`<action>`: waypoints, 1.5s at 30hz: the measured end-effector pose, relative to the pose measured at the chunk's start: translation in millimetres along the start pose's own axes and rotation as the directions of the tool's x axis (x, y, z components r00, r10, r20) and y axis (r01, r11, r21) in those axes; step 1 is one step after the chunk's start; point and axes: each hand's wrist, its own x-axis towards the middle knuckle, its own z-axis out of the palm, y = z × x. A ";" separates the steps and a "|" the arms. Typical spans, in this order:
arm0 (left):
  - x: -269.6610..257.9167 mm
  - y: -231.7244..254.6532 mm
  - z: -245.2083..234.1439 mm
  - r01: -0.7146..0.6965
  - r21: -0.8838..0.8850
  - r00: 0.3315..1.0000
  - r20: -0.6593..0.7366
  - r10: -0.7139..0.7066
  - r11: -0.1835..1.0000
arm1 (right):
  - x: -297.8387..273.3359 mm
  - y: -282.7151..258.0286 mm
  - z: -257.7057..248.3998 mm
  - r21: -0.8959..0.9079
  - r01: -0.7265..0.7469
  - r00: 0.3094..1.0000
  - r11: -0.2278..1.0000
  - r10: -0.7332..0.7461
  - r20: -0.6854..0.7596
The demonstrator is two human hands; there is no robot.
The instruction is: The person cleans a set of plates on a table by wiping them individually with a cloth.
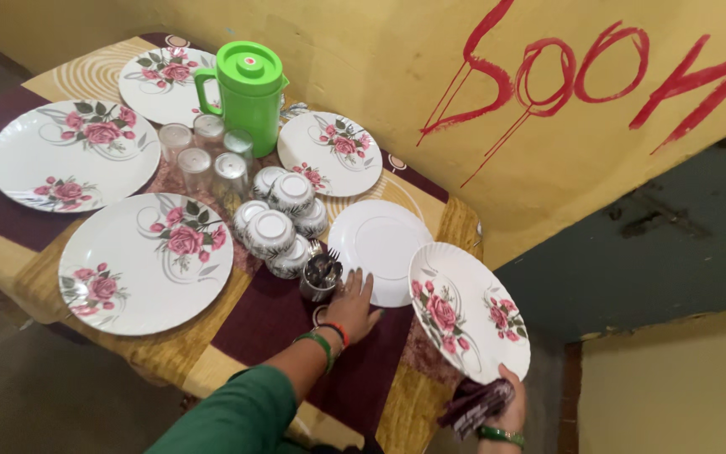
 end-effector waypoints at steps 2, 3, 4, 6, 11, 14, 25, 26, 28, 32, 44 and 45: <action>31.7 -0.1 1.4 0.097 0.134 0.994 0.032 -0.102 0.986 | -16.7 -5.0 1.9 -0.045 -0.072 0.996 0.996 0.074 0.052; 46.4 -0.2 1.4 0.092 0.130 0.995 0.033 -0.097 0.987 | -22.4 -7.8 4.8 -0.047 -0.067 0.996 0.997 0.069 0.048; 60.9 1.2 1.2 0.145 0.159 0.985 0.067 -0.157 0.977 | -28.0 -10.3 6.6 -0.073 -0.123 0.992 0.990 0.122 -0.020; 85.5 5.0 0.9 0.184 0.187 0.973 0.105 -0.206 0.965 | -29.3 -16.4 8.0 -0.092 -0.172 0.982 0.981 0.163 -0.098; 114.0 14.8 -1.2 0.279 0.307 0.904 0.236 -0.357 0.910 | -27.2 -23.0 -1.1 -0.277 -0.167 0.985 0.946 0.173 -0.003; 100.9 26.5 -1.7 0.203 0.390 0.923 0.228 -0.308 0.898 | -24.2 -24.3 6.1 -0.254 -0.122 0.991 0.959 0.134 0.030; -4.2 78.7 -10.2 -0.049 0.358 0.877 0.462 -0.131 0.932 | 36.0 -17.8 43.2 -0.101 0.079 0.996 0.992 -0.082 -0.027; -12.6 77.5 -10.2 -0.048 0.364 0.879 0.457 -0.134 0.930 | 53.5 -11.9 49.8 -0.035 0.107 0.994 0.994 -0.105 0.042; -33.9 75.4 -7.6 -0.095 0.358 0.882 0.463 -0.089 0.929 | 85.2 7.4 61.2 -0.050 0.116 0.986 0.992 -0.109 0.127; -60.7 52.7 15.1 -0.157 0.333 0.910 0.414 0.006 0.930 | 148.3 56.8 106.6 -0.002 0.131 0.988 0.991 -0.130 0.085; -64.1 -18.5 116.6 -0.264 0.517 0.869 -0.238 0.433 0.814 | 176.8 104.6 219.6 -0.247 0.301 0.948 0.921 -0.317 -0.024; -62.0 -18.9 116.5 -0.254 0.532 0.849 -0.278 0.450 0.808 | 179.6 103.2 219.1 -0.496 0.252 0.959 0.831 -0.283 0.012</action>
